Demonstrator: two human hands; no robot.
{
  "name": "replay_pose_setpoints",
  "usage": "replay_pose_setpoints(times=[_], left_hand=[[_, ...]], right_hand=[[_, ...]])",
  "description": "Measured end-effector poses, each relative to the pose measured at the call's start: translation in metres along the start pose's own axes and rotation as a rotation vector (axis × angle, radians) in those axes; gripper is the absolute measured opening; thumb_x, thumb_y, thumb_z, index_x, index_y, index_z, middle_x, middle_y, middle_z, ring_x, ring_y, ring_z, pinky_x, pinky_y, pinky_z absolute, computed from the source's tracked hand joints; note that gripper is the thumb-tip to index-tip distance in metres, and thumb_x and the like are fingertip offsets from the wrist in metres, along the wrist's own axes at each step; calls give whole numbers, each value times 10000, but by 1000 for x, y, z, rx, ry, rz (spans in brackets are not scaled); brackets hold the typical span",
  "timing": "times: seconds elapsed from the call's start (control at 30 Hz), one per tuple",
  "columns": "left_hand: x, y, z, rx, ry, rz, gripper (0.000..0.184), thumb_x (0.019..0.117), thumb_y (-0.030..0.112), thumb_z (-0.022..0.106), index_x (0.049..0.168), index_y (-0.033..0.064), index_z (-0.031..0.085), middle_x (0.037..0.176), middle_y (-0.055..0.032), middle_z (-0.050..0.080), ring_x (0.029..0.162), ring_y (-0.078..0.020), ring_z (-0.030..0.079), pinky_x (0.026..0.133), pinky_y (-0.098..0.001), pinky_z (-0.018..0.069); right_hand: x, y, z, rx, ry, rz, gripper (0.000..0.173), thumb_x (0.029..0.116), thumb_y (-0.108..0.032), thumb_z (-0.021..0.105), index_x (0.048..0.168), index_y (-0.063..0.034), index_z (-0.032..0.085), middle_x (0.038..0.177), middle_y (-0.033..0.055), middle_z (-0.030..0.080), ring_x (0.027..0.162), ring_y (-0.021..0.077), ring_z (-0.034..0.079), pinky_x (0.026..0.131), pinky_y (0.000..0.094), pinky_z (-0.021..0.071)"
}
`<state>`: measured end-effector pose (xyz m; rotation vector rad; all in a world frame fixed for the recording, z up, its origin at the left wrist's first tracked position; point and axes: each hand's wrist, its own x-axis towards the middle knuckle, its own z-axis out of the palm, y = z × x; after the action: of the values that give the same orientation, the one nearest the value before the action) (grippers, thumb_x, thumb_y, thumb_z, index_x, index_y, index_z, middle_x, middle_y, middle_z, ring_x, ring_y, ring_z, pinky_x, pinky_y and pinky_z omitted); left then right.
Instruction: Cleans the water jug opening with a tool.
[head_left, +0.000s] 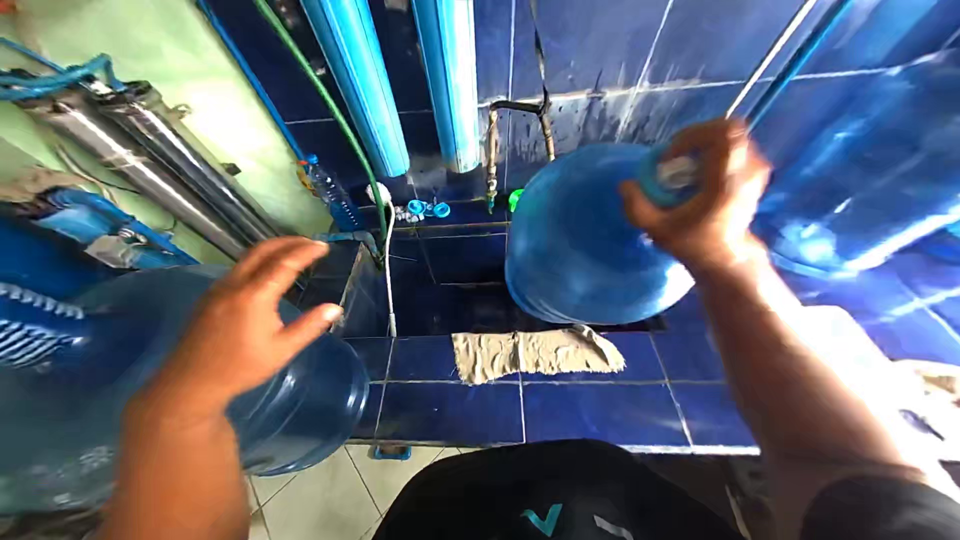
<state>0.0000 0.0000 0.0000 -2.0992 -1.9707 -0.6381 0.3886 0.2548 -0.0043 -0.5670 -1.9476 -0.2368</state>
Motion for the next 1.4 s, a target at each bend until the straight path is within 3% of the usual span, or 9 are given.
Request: replay_pose_setpoints(times=[0.27, 0.47, 0.57, 0.67, 0.77, 0.87, 1.0, 1.17, 1.4], left_hand=[[114, 41, 253, -563, -325, -216, 999, 811, 243, 860, 1596, 18, 284, 1594, -186, 416, 1476, -278, 411, 1214, -459, 356], [152, 39, 402, -979, -161, -482, 1099, 717, 9, 845, 1588, -73, 180, 1547, -273, 431, 1437, -288, 457, 1191, -378, 393], [155, 38, 419, -985, -31, -444, 935, 769, 122, 840, 1507, -138, 328, 1491, -284, 486, 1387, -254, 507, 1166, -348, 417], [159, 34, 431, -845, -9, -389, 802, 866, 285, 775, 1438, -162, 433, 1433, -300, 540, 1367, -278, 531, 1173, -366, 404], [153, 37, 438, -755, -6, -415, 738, 878, 338, 738, 1362, -171, 514, 1366, -317, 579, 1334, -333, 547, 1165, -439, 397], [153, 40, 436, -736, -9, -449, 749, 862, 342, 738, 1361, -168, 511, 1344, -308, 594, 1312, -341, 556, 1151, -464, 400], [148, 35, 438, -754, -5, -417, 757, 873, 383, 726, 1354, -164, 519, 1333, -302, 600, 1302, -322, 564, 1145, -457, 407], [153, 31, 434, -831, -32, -357, 735, 897, 385, 716, 1347, -162, 523, 1365, -295, 578, 1333, -268, 545, 1156, -369, 410], [164, 23, 392, -1191, -221, -629, 621, 898, 11, 538, 1506, -33, 416, 1525, -201, 477, 1394, -236, 475, 1155, -397, 400]], right_hand=[[-82, 69, 195, 218, -642, 210, 494, 819, -311, 854, 1170, -7, 688, 1175, 248, 677, 1087, 418, 675, 918, 593, 561], [-111, 86, 268, 505, -1065, 416, 541, 889, -336, 776, 1284, 4, 632, 1375, 252, 595, 1301, 394, 567, 1110, 546, 440], [-100, 123, 279, 836, -1097, 500, 487, 955, -270, 714, 1336, 15, 614, 1354, 210, 621, 1255, 309, 600, 1096, 487, 458], [-106, 207, 301, 715, -810, 1009, 525, 1068, -325, 547, 1511, -66, 432, 1150, 251, 701, 937, 348, 715, 816, 528, 590], [-114, 302, 312, 377, -706, 1327, 691, 1096, -489, 397, 1666, -232, 103, 1301, 364, 597, 973, 511, 687, 809, 662, 566], [-120, 343, 314, 266, -711, 1426, 675, 1095, -558, 311, 1669, -253, 128, 1396, 356, 539, 1023, 503, 669, 837, 645, 551], [-127, 333, 314, 245, -735, 1386, 586, 1116, -485, 330, 1589, -143, 371, 1360, 339, 568, 989, 480, 676, 834, 625, 547], [-156, 304, 310, 115, -546, 1322, 373, 1027, -249, 625, 1258, 43, 647, 1276, 326, 635, 1235, 501, 591, 1046, 665, 443], [-153, 213, 272, 620, -757, 1191, 699, 926, 85, 594, 1540, -48, 288, 1153, 226, 682, 816, 309, 707, 742, 500, 602]])
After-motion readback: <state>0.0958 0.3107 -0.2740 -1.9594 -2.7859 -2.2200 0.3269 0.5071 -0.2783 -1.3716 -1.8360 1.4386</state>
